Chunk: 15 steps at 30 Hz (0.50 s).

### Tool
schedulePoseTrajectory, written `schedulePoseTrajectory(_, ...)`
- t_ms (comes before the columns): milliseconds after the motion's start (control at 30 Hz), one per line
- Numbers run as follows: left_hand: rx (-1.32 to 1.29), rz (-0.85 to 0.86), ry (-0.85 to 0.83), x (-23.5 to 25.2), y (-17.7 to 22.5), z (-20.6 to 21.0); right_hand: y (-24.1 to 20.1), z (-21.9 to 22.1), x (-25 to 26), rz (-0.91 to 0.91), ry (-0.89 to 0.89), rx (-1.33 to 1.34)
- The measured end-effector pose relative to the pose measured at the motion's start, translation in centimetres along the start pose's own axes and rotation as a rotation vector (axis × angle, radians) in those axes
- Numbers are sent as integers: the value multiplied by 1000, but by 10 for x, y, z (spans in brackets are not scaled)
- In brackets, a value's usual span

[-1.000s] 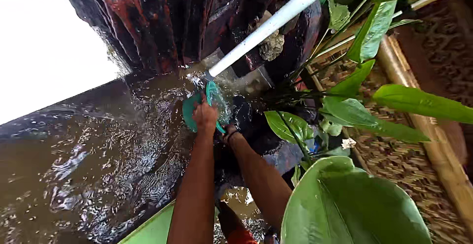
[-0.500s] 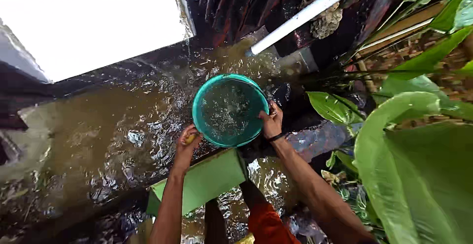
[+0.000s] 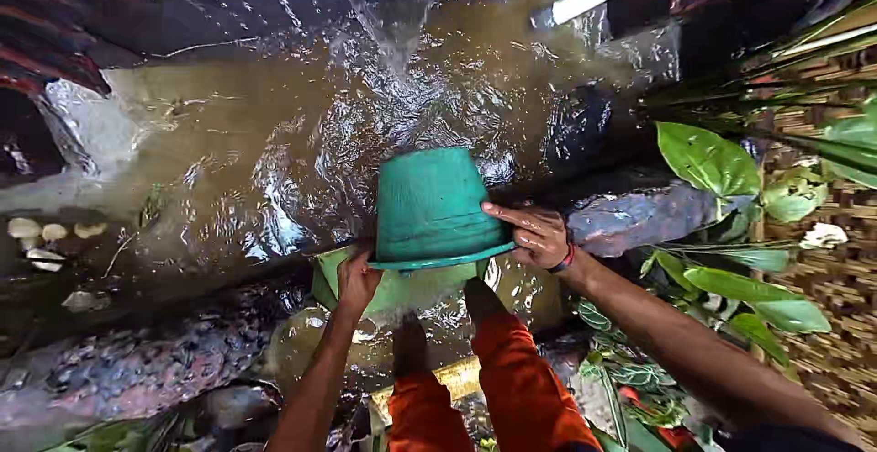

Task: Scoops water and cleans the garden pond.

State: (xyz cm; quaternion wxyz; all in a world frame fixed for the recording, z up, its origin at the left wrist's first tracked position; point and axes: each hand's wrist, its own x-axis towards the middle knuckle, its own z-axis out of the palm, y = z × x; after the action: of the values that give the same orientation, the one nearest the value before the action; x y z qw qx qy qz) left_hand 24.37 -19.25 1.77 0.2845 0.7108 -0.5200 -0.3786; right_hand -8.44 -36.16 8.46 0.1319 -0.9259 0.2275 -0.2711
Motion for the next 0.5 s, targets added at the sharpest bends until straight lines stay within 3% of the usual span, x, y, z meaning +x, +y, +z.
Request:
schedulePoseTrajectory(200, 47, 170, 158, -14, -8, 5, -19, -11, -5, -55, -37, -65)
schedulePoseTrajectory(300, -21, 226, 221, -7, -5, 3, -24, -8, -10, 15, 16, 83)
schedulePoseTrajectory(367, -87, 260, 296, -2, 4, -6, -30, 4, -9, 180, 117, 228)
schedulePoseTrajectory(500, 20, 291, 445, 51, 55, -31, -37, 35, 16, 833, 427, 352)
